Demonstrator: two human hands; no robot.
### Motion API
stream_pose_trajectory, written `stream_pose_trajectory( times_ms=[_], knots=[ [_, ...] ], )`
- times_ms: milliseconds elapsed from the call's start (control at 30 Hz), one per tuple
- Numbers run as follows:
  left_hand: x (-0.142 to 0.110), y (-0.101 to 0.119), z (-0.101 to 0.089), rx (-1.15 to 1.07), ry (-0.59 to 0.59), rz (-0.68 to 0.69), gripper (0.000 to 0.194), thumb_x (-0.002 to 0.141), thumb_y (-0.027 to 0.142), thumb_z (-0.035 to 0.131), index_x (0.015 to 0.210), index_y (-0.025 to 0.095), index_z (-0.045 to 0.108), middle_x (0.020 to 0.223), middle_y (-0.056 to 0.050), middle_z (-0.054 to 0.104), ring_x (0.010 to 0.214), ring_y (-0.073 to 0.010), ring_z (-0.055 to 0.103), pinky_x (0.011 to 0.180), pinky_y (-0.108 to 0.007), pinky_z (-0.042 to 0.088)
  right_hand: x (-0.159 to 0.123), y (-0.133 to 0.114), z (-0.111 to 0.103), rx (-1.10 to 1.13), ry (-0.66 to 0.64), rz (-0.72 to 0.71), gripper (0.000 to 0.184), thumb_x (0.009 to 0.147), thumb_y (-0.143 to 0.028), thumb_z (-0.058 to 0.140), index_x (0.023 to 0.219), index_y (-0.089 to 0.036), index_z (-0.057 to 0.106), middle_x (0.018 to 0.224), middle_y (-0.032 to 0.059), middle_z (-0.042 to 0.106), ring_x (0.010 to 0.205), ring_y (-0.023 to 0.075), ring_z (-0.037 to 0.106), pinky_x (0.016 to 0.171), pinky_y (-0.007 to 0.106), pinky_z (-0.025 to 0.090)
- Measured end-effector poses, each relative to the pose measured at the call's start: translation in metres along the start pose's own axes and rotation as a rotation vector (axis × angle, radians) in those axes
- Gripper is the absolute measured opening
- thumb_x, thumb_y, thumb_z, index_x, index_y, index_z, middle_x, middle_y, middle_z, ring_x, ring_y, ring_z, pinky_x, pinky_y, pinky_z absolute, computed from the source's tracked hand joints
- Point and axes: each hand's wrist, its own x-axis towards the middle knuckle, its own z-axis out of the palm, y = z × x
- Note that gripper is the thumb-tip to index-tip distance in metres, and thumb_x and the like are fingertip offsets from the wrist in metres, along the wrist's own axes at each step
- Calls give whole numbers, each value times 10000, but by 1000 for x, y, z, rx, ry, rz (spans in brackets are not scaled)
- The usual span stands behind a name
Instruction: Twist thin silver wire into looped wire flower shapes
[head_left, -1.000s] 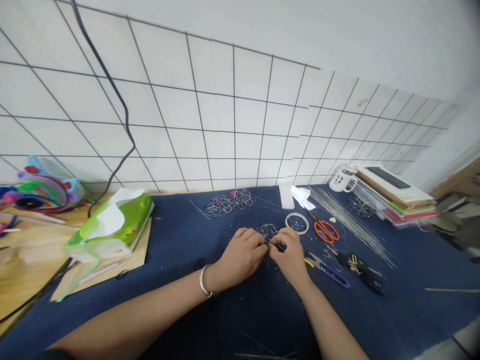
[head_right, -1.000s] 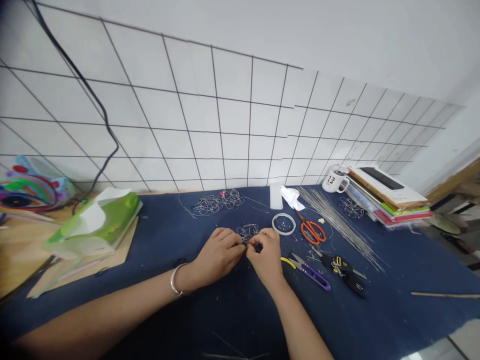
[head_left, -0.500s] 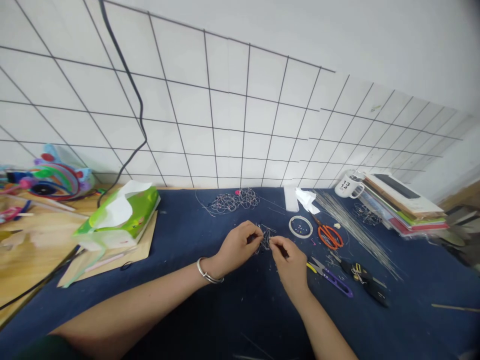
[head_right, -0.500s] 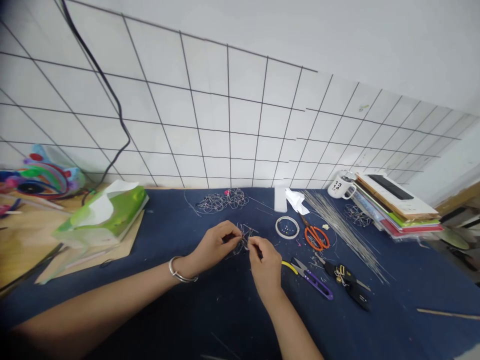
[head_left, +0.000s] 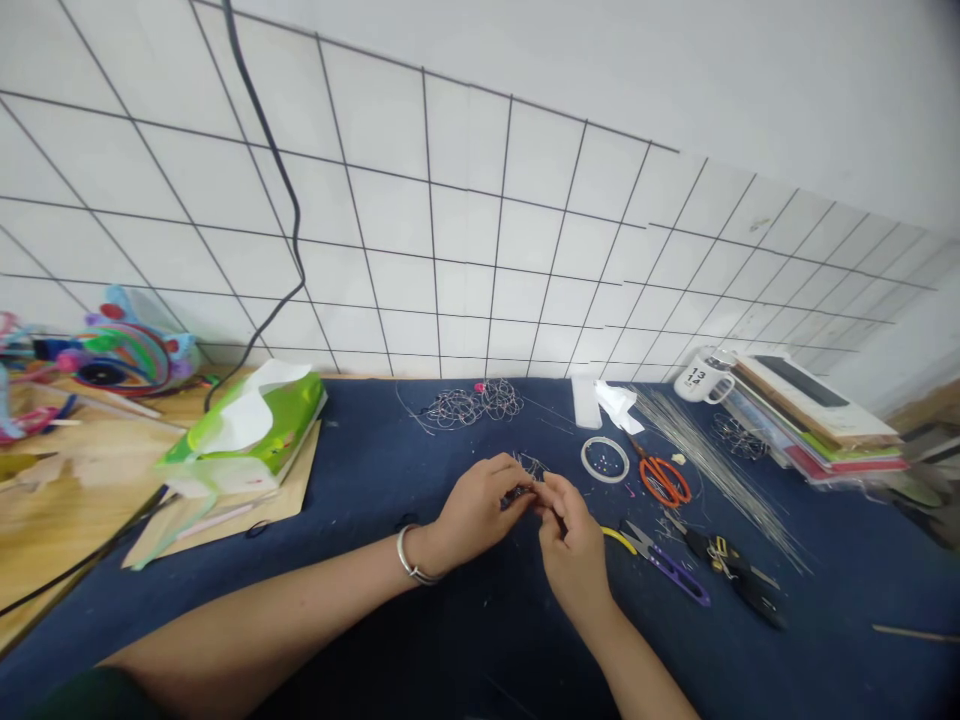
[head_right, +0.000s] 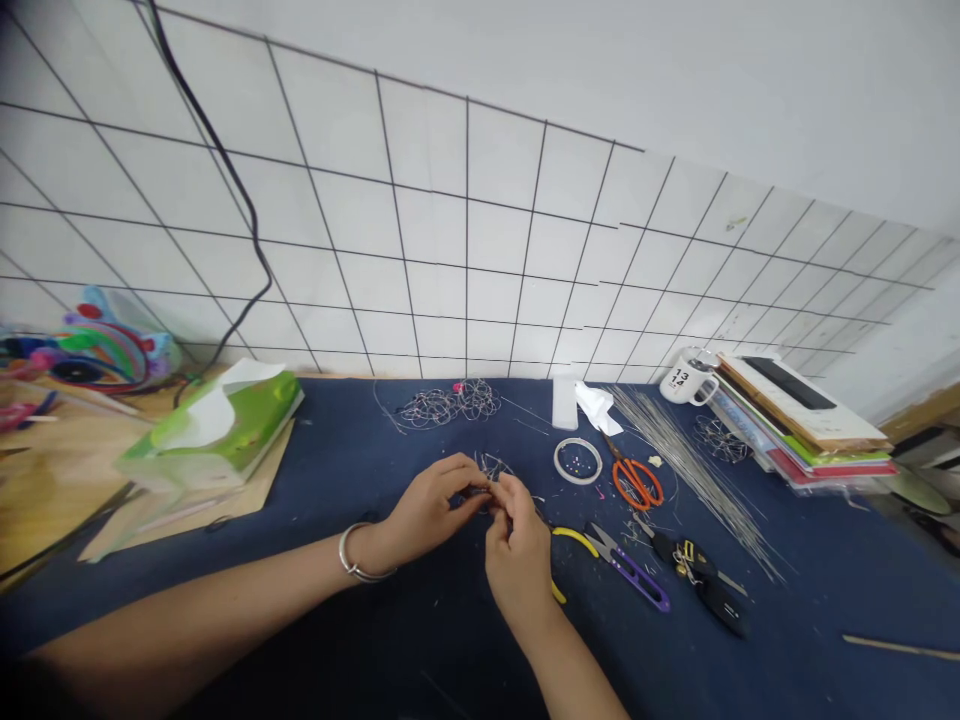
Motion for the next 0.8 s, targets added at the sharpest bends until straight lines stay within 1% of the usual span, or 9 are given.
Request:
stream_pose_trajectory(
  times_ms=[167, 233, 300, 433, 533, 633, 700, 767, 800],
  knots=[
    [0, -8, -3, 242, -22, 152, 173, 833, 163, 447, 916, 175, 598, 848, -69, 594, 780, -175, 514, 712, -320, 345, 0, -6, -1, 29, -89, -19, 564, 695, -27, 395, 1230, -205, 417, 1201, 71, 546, 1101, 192, 534, 940, 384, 448],
    [0, -10, -4, 309, -37, 213, 183, 825, 144, 439, 914, 170, 597, 823, -71, 593, 765, -177, 513, 710, -328, 337, -2, -7, 0, -8, -118, -42, 592, 690, -26, 401, 1256, -201, 386, 1234, 75, 517, 1132, 195, 506, 962, 390, 430],
    [1, -11, -5, 349, -40, 233, 182, 804, 120, 443, 887, 164, 598, 800, -71, 590, 758, -178, 512, 708, -330, 336, -6, -6, 3, -90, -137, -76, 625, 688, -31, 414, 1290, -183, 346, 1269, 92, 480, 1167, 206, 469, 978, 401, 413],
    [3, -12, -4, 311, -3, 133, 148, 768, 105, 461, 799, 155, 596, 762, -58, 576, 715, -161, 508, 668, -303, 356, -15, -2, 16, -290, -141, -193, 722, 668, -46, 468, 1352, -138, 256, 1347, 133, 373, 1247, 254, 348, 1024, 451, 342],
    [6, -13, -6, 197, 9, 46, 122, 735, 98, 491, 762, 158, 594, 752, -44, 568, 685, -140, 504, 634, -270, 380, -19, -4, 21, -345, -141, -265, 753, 670, -49, 479, 1370, -121, 212, 1368, 143, 337, 1262, 265, 309, 1024, 462, 331],
    [11, -14, -13, 49, 39, -6, 110, 724, 85, 488, 736, 152, 575, 753, -36, 552, 666, -119, 500, 599, -235, 402, -17, -9, 15, -311, -104, -327, 635, 719, -80, 474, 1327, -154, 305, 1286, 123, 440, 1198, 250, 390, 986, 450, 366],
    [14, -14, -19, -32, 27, 47, 116, 711, 67, 484, 733, 147, 564, 766, -35, 547, 677, -113, 504, 608, -227, 418, -12, -12, 7, -265, -16, -312, 452, 767, -129, 471, 1214, -196, 444, 1153, 95, 539, 1094, 231, 477, 938, 431, 400],
    [16, -14, -25, -91, -17, 143, 140, 687, 43, 485, 742, 143, 566, 789, -39, 551, 715, -116, 515, 638, -229, 434, -4, -11, -2, -214, 126, -170, 296, 790, -193, 493, 1084, -207, 526, 1041, 79, 579, 975, 218, 534, 862, 404, 442],
    [16, -13, -28, -112, -38, 179, 155, 682, 34, 482, 749, 143, 569, 796, -42, 555, 733, -119, 520, 649, -231, 439, 0, -9, -6, -184, 184, -63, 282, 792, -231, 510, 1072, -205, 526, 1016, 77, 580, 916, 211, 550, 811, 387, 463]
  ],
)
